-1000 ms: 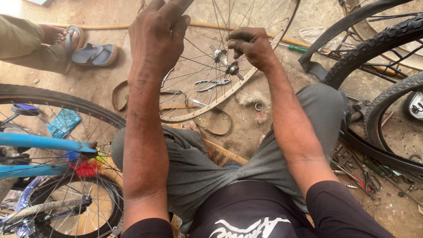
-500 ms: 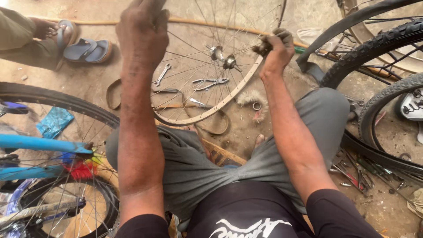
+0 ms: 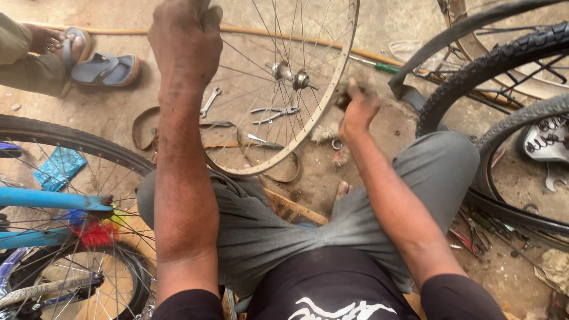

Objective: The person is repairing a bicycle wheel hub while sitting on the floor. They use pliers and a wrench to remove the hub components, including the axle and bearings, and then reassemble the parts.

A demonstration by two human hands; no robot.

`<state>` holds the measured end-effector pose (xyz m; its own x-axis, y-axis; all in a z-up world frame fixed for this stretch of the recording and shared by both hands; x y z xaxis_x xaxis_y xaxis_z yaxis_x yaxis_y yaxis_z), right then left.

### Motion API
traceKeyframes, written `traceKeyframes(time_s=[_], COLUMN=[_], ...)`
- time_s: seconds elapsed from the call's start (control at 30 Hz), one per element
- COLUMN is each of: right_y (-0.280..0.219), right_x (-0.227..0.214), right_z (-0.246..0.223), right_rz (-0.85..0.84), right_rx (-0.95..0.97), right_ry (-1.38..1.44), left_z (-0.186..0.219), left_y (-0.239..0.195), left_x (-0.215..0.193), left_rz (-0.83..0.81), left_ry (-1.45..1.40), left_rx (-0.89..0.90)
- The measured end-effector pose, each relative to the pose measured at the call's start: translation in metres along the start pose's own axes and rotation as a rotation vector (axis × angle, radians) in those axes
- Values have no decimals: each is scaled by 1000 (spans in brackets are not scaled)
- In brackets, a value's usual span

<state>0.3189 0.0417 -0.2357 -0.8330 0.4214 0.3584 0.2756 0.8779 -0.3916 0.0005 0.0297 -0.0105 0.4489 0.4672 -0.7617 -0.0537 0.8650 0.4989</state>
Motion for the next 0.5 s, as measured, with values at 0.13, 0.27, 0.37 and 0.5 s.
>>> traceKeyframes(time_s=[0.13, 0.27, 0.37, 0.5], right_y=[4, 7, -33, -33], right_x=[-14, -23, -31, -8], right_z=[-7, -18, 19, 31], right_rz=[45, 92, -34, -187], right_rx=[84, -185, -202, -267], right_ry=[96, 39, -136, -338], left_z=[10, 15, 16, 26], left_y=[2, 3, 6, 12], left_x=[-7, -14, -10, -12], left_rz=[48, 50, -67, 31], left_ry=[21, -40, 13, -40], left_rx=[108, 136, -44, 42])
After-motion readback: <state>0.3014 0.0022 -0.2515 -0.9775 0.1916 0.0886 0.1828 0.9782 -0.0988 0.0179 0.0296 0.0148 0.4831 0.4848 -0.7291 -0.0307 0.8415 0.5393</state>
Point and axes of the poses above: each hand's wrist, its own y-axis towards the middle knuckle, its own x-axis out of the palm, z = x × y, the point moved 2 cm from there along y, towards the middle knuckle, and after that the axes turned 7 degrees about x, right-handed, at the moved point
